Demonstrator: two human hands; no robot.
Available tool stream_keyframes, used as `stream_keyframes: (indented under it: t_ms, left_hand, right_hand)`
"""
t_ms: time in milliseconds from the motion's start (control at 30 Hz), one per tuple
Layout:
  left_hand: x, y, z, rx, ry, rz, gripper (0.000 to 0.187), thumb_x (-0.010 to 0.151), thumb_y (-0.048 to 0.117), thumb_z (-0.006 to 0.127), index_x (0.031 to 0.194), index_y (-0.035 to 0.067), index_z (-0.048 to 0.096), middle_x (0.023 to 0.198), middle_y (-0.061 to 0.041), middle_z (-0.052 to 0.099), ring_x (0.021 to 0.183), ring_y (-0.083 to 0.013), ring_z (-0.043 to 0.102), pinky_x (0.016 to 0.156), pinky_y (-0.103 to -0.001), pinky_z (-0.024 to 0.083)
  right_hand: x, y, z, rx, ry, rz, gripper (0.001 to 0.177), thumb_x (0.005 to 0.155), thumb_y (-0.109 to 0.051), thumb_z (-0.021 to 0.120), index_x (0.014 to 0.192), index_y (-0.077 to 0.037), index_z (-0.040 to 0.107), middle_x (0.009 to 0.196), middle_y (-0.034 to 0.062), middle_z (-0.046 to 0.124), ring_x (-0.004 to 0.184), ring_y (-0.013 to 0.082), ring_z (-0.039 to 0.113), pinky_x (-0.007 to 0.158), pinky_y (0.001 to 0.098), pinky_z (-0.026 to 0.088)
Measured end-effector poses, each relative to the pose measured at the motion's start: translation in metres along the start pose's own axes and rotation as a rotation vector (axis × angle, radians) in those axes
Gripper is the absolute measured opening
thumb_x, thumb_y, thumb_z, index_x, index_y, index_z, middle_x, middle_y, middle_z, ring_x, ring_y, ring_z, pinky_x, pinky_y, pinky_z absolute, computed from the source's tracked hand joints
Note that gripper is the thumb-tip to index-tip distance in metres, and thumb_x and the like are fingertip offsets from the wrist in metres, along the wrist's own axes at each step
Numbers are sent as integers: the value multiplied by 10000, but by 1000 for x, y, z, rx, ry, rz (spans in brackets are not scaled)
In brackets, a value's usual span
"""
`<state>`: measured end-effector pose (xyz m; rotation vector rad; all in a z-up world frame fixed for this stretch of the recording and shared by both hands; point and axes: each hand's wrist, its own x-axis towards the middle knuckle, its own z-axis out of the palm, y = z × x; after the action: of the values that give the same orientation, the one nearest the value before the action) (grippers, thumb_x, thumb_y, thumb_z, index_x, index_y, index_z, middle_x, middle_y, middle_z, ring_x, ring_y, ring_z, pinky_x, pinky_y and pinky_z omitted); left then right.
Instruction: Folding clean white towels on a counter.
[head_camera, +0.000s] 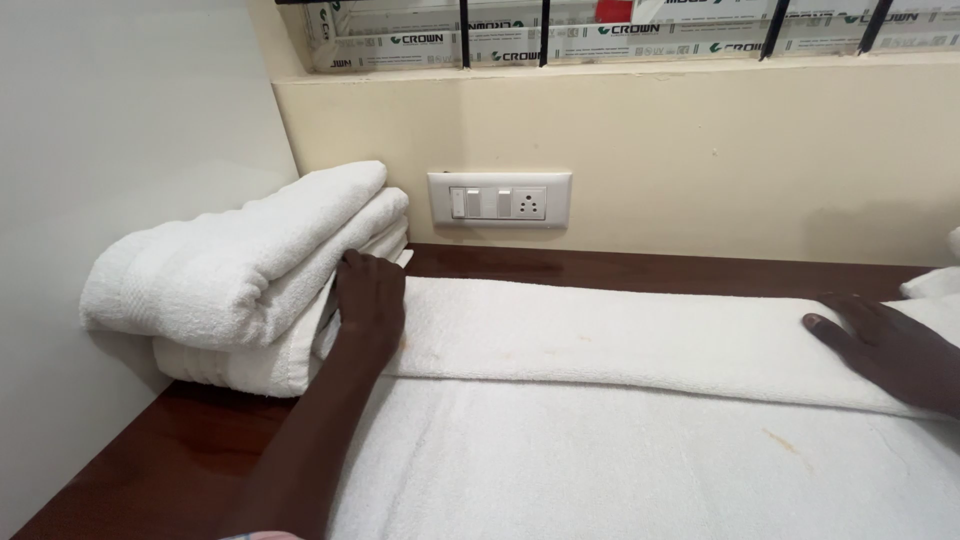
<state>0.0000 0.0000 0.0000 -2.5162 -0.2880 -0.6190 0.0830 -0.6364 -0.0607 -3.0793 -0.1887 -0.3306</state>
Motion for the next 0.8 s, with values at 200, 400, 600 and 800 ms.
stream_keyframes:
  t_ms: [200, 400, 600, 800]
  left_hand:
    - [4, -10, 7, -179, 95, -21, 252, 838, 220, 701, 970, 6, 716, 990, -164, 725, 994, -290, 658, 862, -367, 548]
    - [5, -22, 6, -254, 190, -119, 216, 907, 136, 704, 1061, 26, 601, 938, -135, 744, 821, -257, 764, 643, -364, 634]
    - [5, -17, -3, -338, 161, -107, 317, 897, 118, 698, 1177, 21, 583, 1007, -182, 727, 922, -312, 756, 753, -401, 630]
    - [-7, 35, -19, -673, 166, 128, 481, 1040, 241, 513, 1459, 4, 514, 1412, -222, 580, 1358, -356, 521, 1208, -479, 402]
  right_hand:
    - [9, 27, 21, -198, 0, -129, 559, 1025, -459, 376, 1554, -279, 369, 1569, 101, 412, 1448, 250, 446, 1204, 369, 408]
    - [8, 39, 26, -560, 145, -378, 609, 980, -376, 330, 1588, -401, 307, 1606, 131, 307, 1438, 278, 410, 1172, 337, 382]
    - [-5, 15, 9, -522, 47, -284, 595, 1026, -390, 322, 1619, -400, 284, 1600, 92, 339, 1412, 236, 440, 1179, 329, 385]
    - [-53, -94, -64, -62, 159, 112, 761, 968, -538, 538, 1601, -158, 352, 1496, 155, 550, 1077, 308, 719, 1028, 447, 530]
